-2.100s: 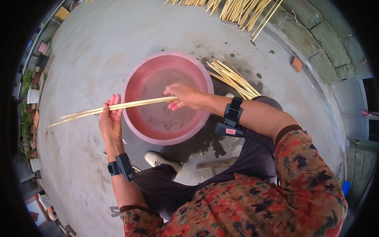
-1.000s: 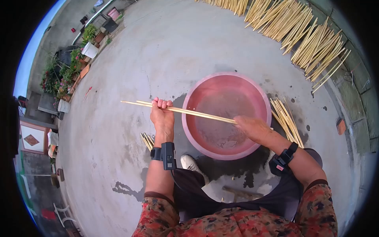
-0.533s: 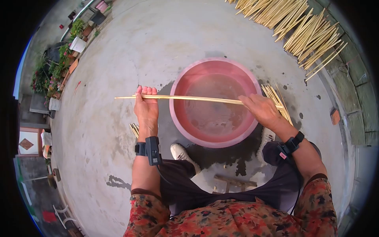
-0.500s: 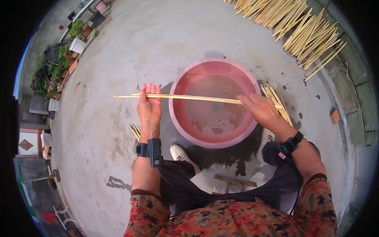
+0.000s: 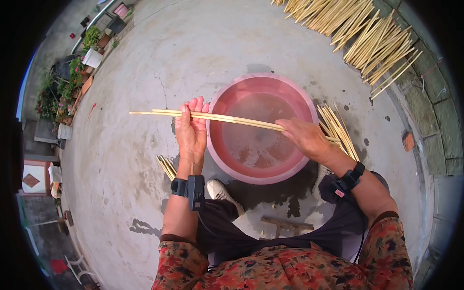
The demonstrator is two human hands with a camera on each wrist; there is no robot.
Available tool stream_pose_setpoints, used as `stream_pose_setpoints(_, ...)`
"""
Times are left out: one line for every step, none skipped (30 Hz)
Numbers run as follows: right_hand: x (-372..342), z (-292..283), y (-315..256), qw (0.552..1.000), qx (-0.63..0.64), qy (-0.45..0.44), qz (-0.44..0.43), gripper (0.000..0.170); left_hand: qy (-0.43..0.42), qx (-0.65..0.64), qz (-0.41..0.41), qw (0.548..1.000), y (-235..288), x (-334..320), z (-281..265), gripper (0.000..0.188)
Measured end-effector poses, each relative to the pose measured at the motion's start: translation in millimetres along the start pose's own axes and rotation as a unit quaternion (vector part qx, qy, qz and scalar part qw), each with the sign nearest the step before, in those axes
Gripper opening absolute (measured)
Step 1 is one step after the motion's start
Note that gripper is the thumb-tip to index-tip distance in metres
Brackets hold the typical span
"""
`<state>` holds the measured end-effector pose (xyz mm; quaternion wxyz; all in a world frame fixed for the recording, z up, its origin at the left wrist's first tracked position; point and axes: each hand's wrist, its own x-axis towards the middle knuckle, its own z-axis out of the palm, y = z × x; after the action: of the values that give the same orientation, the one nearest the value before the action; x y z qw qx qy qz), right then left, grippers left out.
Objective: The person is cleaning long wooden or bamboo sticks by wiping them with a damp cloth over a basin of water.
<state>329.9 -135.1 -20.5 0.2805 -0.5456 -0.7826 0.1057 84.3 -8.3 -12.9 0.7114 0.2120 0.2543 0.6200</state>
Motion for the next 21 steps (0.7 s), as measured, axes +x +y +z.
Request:
stream_pose_setpoints(0, 2, 0, 1.000, 0.007, -0.012, 0.019, 0.025, 0.007, -0.007, 0.002, 1.000, 0, 0, 1, 0.015)
stream_pose_setpoints(0, 4, -1, 0.999, 0.014, -0.023, 0.039, 0.024, 0.014, -0.014, 0.005, 1.000, -1, -1, 2, 0.015)
stream_pose_setpoints(1, 3, -4, 0.999, 0.015, -0.023, 0.037, 0.024, 0.015, -0.014, 0.006, 1.000, -4, -2, 2, 0.015)
stream_pose_setpoints(2, 2, -7, 0.993, 0.060, -0.065, 0.083, 0.023, -0.005, -0.013, -0.009, 1.000, -7, -2, 0, 0.015)
stream_pose_setpoints(4, 2, -8, 0.981, 0.104, -0.106, 0.126, 0.024, -0.024, -0.011, -0.023, 0.999, -11, -2, 0, 0.015)
stream_pose_setpoints(4, 5, -8, 0.981, 0.105, -0.106, 0.122, 0.024, -0.021, 0.004, -0.039, 0.999, -18, -8, 5, 0.017)
stream_pose_setpoints(3, 9, -6, 0.979, 0.114, -0.120, 0.122, 0.024, -0.020, 0.004, -0.035, 0.999, -26, -10, 2, 0.017)
stream_pose_setpoints(2, 12, -5, 0.976, 0.122, -0.135, 0.122, 0.025, -0.038, -0.028, -0.060, 0.997, -34, -10, -5, 0.017)
stream_pose_setpoints(1, 13, -6, 0.976, 0.123, -0.138, 0.119, 0.025, -0.056, -0.061, -0.086, 0.993, -35, -13, -2, 0.018)
stream_pose_setpoints(0, 14, -7, 0.978, 0.107, -0.141, 0.111, 0.024, 0.027, -0.029, -0.084, 0.996, -32, -12, 7, 0.022)
stream_pose_setpoints(0, 15, -8, 0.980, 0.090, -0.143, 0.103, 0.023, 0.029, -0.029, -0.081, 0.996, -29, -7, 3, 0.022)
stream_pose_setpoints(0, 12, -9, 0.980, 0.090, -0.144, 0.101, 0.023, 0.070, -0.055, -0.062, 0.994, -25, -1, -6, 0.023)
stream_pose_setpoints(-1, 7, -10, 0.978, 0.081, -0.160, 0.105, 0.024, 0.111, -0.081, -0.045, 0.990, -18, 6, -14, 0.024)
stream_pose_setpoints(-3, 2, -11, 0.975, 0.071, -0.177, 0.109, 0.024, 0.164, -0.071, -0.003, 0.984, -6, 15, -24, 0.024)
stream_pose_setpoints(-5, -4, -9, 0.975, 0.071, -0.180, 0.108, 0.024, 0.216, -0.062, 0.040, 0.974, 10, 24, -33, 0.025)
stream_pose_setpoints(-6, -9, -4, 0.974, 0.052, -0.192, 0.109, 0.025, 0.235, -0.061, 0.056, 0.968, 22, 26, -40, 0.025)
stream_pose_setpoints(-7, -14, 0, 0.972, 0.034, -0.204, 0.112, 0.026, 0.254, -0.060, 0.071, 0.963, 31, 28, -48, 0.026)
stream_pose_setpoints(-8, -19, 4, 0.970, 0.036, -0.208, 0.117, 0.026, 0.259, -0.058, 0.067, 0.962, 40, 30, -54, 0.026)
stream_pose_setpoints(-9, -24, 9, 0.972, 0.032, -0.208, 0.101, 0.026, 0.276, -0.043, 0.079, 0.957, 46, 30, -59, 0.026)
stream_pose_setpoints(-12, -29, 14, 0.974, 0.026, -0.208, 0.089, 0.027, 0.292, -0.030, 0.088, 0.952, 48, 29, -63, 0.026)
stream_pose_setpoints(-14, -34, 18, 0.972, 0.024, -0.211, 0.101, 0.027, 0.279, -0.037, 0.092, 0.955, 45, 27, -64, 0.026)
